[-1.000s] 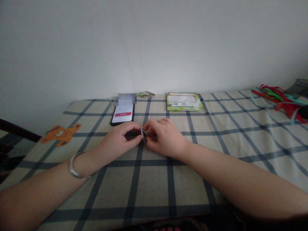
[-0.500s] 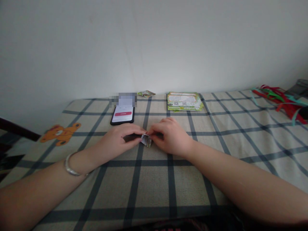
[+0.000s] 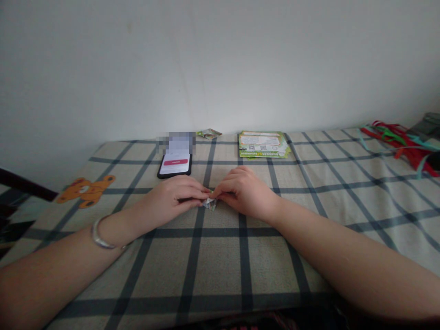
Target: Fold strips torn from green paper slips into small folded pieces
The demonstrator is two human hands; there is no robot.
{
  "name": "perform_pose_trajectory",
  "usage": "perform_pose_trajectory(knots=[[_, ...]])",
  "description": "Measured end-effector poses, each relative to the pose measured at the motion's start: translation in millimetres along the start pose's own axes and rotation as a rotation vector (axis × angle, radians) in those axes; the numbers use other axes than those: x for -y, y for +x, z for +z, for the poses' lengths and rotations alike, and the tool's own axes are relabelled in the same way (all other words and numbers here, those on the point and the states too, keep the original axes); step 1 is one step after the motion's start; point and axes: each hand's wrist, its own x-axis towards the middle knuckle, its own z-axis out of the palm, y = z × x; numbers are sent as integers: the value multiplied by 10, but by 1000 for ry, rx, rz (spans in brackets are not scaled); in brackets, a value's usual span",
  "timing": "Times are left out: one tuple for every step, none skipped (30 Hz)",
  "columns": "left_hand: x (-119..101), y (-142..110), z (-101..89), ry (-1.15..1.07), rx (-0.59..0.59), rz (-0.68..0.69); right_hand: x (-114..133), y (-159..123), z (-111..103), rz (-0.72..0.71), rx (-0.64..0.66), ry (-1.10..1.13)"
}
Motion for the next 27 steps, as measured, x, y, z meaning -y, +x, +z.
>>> perform_pose_trajectory(knots=[[-5, 2, -2, 11, 9, 4, -5, -2, -7, -6, 11, -5], [-9, 4, -4, 23, 21, 6, -10, -4, -12, -13, 21, -13], [-14, 5, -5, 35, 34, 6, -13, -6, -18, -20, 31, -24], [-17, 6, -5, 46, 46, 9, -15, -8, -23, -27, 40, -38], [-19, 7, -4, 54, 59, 11, -16, -10, -27, -33, 47, -53], [-21, 8, -3, 61, 67, 16, -14, -12, -31, -38, 52, -70], [-23, 9, 0, 65, 74, 23, -12, -14, -35, -45, 58, -87], [-24, 11, 3, 67, 79, 29, -8, -16, -39, -54, 64, -105], [-25, 12, 5, 68, 81, 33, -3, -18, -43, -65, 70, -125], [-26, 14, 8, 69, 80, 35, 3, -21, -47, -76, 76, -144], [-27, 16, 9, 71, 78, 36, 8, -23, -51, -87, 86, -162], [-28, 17, 9, 74, 74, 39, 13, -26, -55, -99, 97, -176], [-28, 19, 8, 79, 73, 46, 17, -29, -59, -113, 108, -188], [-26, 19, 6, 86, 74, 58, 20, -32, -64, -128, 117, -198], [-23, 19, 3, 96, 77, 72, 22, -35, -68, -143, 124, -209], [-20, 18, -1, 106, 81, 89, 24, -38, -71, -159, 126, -221], [-15, 17, -4, 116, 85, 105, 26, -42, -74, -173, 124, -236], [-11, 15, -7, 123, 89, 120, 30, -45, -75, -180, 117, -255], [-6, 13, -8, 128, 91, 133, 35, -48, -75, -185, 110, -276], [-3, 12, -9, 131, 91, 142, 42, -51, -73, -189, 105, -294], [0, 10, -9, 131, 89, 145, 51, -54, -70, -198, 102, -307], [1, 9, -9, 127, 85, 141, 62, -57, -65, -211, 103, -312], [1, 8, -9, 119, 78, 132, 74, -59, -60, -232, 105, -310], [-1, 7, -11, 107, 72, 121, 88, -61, -54, -254, 108, -303], [-3, 6, -15, 95, 69, 111, 102, -62, -51, -273, 113, -295], [-5, 5, -20, 86, 70, 101, 116, -62, -49, -282, 117, -291], [-6, 3, -26, 81, 76, 95, 129, -63, -50, -283, 123, -292]])
